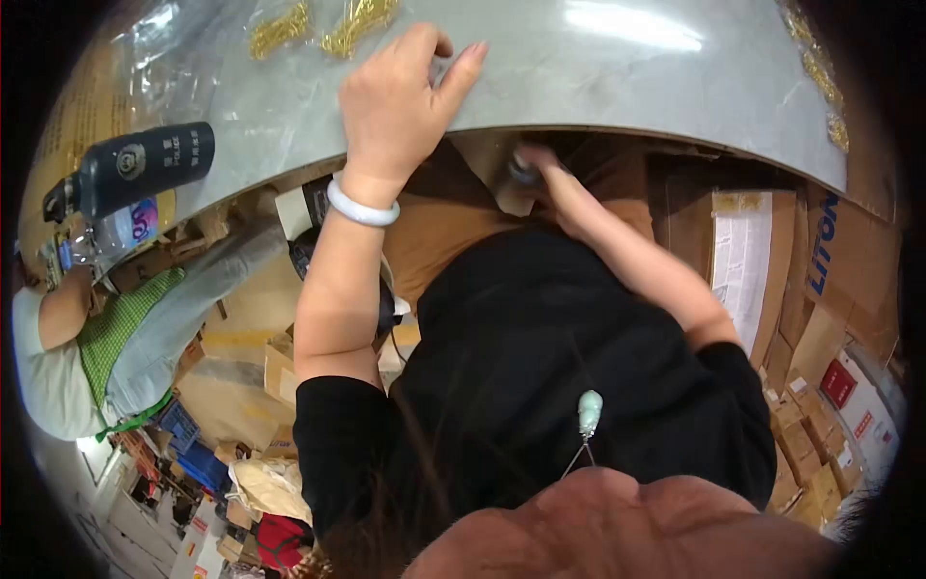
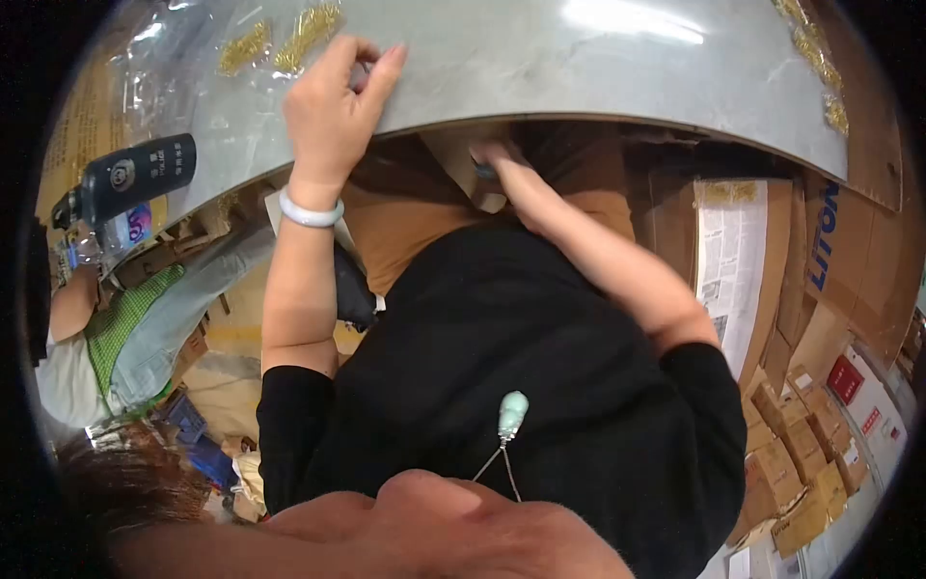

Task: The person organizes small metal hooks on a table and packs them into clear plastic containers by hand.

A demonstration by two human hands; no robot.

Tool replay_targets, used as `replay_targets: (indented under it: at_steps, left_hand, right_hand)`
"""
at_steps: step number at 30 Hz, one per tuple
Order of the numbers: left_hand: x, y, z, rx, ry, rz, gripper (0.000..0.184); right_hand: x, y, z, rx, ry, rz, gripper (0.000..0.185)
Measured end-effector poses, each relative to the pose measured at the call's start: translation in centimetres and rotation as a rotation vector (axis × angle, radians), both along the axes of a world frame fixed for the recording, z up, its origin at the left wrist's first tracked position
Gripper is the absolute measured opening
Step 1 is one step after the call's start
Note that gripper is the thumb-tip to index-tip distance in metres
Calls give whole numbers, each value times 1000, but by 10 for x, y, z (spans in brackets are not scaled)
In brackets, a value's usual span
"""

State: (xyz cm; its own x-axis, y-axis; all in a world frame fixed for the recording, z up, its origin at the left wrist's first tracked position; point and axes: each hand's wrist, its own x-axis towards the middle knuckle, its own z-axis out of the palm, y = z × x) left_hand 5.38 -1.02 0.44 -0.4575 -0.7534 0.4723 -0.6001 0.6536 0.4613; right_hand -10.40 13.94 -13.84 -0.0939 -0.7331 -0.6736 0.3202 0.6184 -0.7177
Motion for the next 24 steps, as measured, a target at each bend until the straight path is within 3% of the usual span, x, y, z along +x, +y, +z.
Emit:
replay_targets:
  at_steps: [1,2,5,11,20,24]
  left_hand:
    - [2,-1,-1,-16,11,-13,29]
    - [3,-3,-2,-26,22,-28,27]
    - [-1,2,2,55,51,-34,28]
    - [-7,-1,-4,58,176,-69,26]
    - [17,-20,-14,-154,30,-76,20]
    - [20,-17,-11,-20,-29,29,18]
  right_hand:
    - [14,-22,-34,160,-261,-136,57]
    - [15,-41,-83,170,-407,-79,53]
    - [29,-94,-155,364,-436,-214,58]
    - [36,-101,-167,332,-406,-322,58]
    - [24,-105,-159,283,-390,-332,58]
    - [16,-110,-157,262,-395,-341,58]
